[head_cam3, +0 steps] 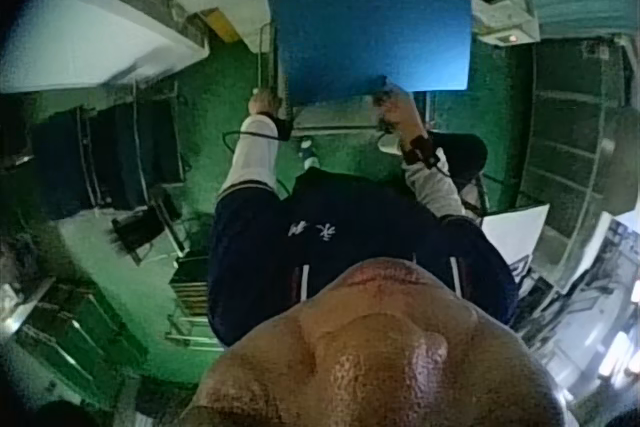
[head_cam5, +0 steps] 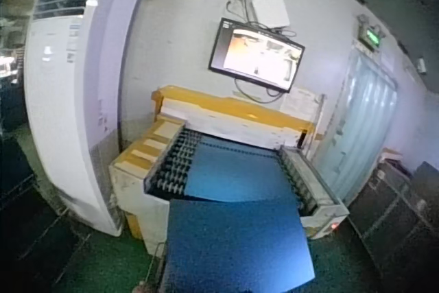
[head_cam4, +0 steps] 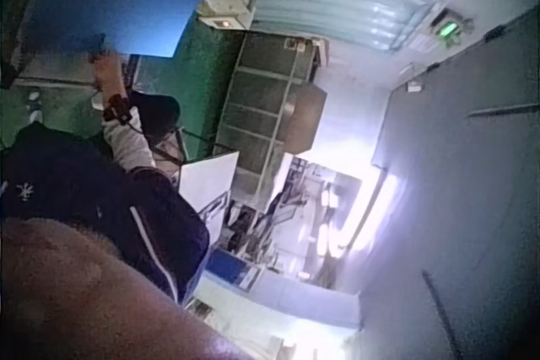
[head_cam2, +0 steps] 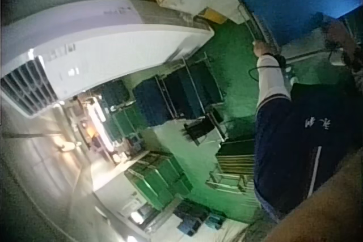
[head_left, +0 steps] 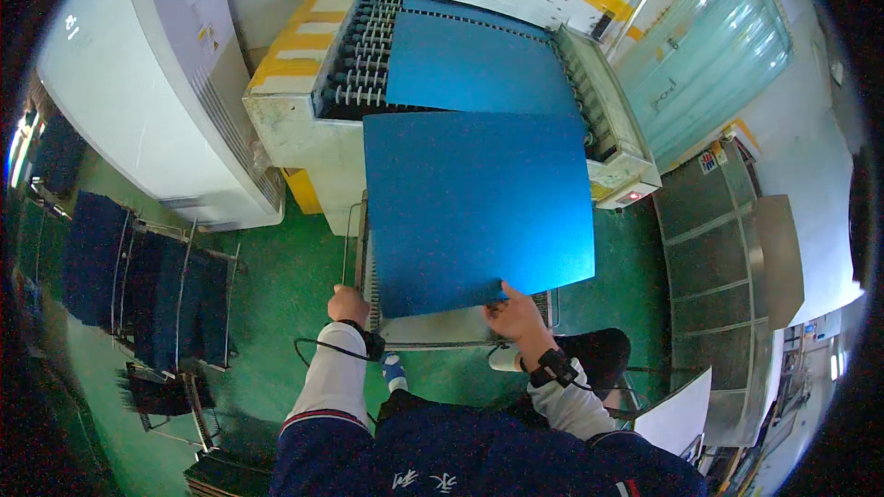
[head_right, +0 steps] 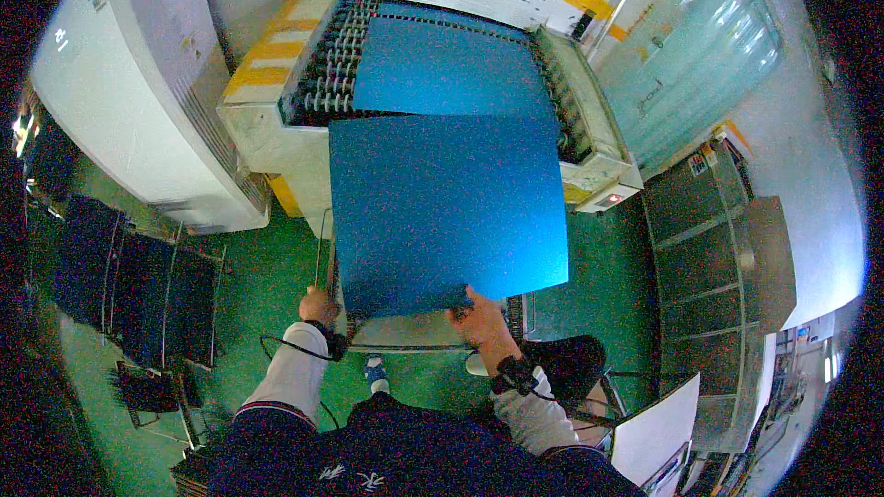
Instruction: Manually loading blue metal or plastic sheets into an industrial processing machine.
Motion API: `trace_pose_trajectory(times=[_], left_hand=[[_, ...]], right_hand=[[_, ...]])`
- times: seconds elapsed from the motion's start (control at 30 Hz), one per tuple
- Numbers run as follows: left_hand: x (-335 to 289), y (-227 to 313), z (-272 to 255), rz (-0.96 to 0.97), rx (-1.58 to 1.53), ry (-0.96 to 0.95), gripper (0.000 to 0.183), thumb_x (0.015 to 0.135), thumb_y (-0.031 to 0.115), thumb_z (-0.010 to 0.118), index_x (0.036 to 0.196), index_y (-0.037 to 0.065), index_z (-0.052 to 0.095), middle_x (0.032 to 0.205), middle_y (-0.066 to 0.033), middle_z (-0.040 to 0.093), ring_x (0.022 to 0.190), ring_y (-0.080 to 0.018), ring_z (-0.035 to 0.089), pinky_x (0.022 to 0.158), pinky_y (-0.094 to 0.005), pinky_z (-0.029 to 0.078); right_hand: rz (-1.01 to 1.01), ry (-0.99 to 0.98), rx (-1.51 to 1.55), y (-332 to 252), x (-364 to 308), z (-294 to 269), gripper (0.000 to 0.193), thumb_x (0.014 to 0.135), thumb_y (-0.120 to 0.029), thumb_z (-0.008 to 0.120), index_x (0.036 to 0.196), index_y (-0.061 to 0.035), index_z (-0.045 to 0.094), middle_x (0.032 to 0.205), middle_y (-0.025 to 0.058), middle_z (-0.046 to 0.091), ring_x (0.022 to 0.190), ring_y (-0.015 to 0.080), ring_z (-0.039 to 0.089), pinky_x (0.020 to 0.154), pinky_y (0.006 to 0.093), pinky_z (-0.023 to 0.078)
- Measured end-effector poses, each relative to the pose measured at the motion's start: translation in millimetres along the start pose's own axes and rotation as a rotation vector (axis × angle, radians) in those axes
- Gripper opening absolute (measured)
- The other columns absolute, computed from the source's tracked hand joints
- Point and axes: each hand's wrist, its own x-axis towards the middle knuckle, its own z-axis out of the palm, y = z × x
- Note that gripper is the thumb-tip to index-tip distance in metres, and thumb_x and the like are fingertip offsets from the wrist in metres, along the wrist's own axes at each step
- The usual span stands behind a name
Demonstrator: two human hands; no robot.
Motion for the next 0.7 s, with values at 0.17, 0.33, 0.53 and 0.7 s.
trace_pose_trajectory(times=[0.17,0.33,0.53,0.7], left_hand=[[10.2,-9.8,8.1,-0.021,-0.213,-0.021,0.048,0.07,0.023,0.074,0.099,-0.001,0.046,0.083,-0.0177,0.067,0.081,-0.0322,0.068,0.069,-0.039,0.055],[-1.5,0.7,0.1,-0.004,0.124,0.022,0.043,0.072,0.021,0.071,0.1,-0.001,0.045,0.081,-0.0171,0.067,0.079,-0.0327,0.068,0.067,-0.0387,0.055],[-8.8,6.6,-6.5,-0.006,0.121,0.033,0.042,0.073,0.019,0.07,0.102,-0.001,0.046,0.082,-0.0173,0.067,0.081,-0.0325,0.068,0.068,-0.0388,0.055],[-6.6,5.7,-7.2,-0.012,0.082,0.033,0.043,0.073,0.02,0.07,0.102,-0.001,0.046,0.084,-0.0174,0.067,0.081,-0.0326,0.068,0.069,-0.0388,0.055]], right_hand=[[0.146,0.117,0.284,10.8,3.4,18.2,0.021,0.089,-0.024,0.06,0.103,-0.0113,0.053,0.094,0.0113,0.056,0.083,0.0285,0.051,0.075,0.0469,0.05],[0.129,0.09,0.31,8.9,0.2,31.5,0.025,0.088,-0.026,0.061,0.105,-0.0107,0.051,0.097,0.0154,0.053,0.085,0.0309,0.049,0.078,0.0474,0.048],[0.124,0.097,0.294,7.8,0.8,34.7,0.026,0.088,-0.025,0.061,0.105,-0.01,0.05,0.096,0.0151,0.053,0.086,0.0306,0.049,0.079,0.0453,0.048],[0.139,0.103,0.335,4.9,-4.7,45.0,0.019,0.088,-0.025,0.061,0.099,-0.0098,0.056,0.094,0.0144,0.058,0.085,0.0304,0.052,0.079,0.0448,0.048]])
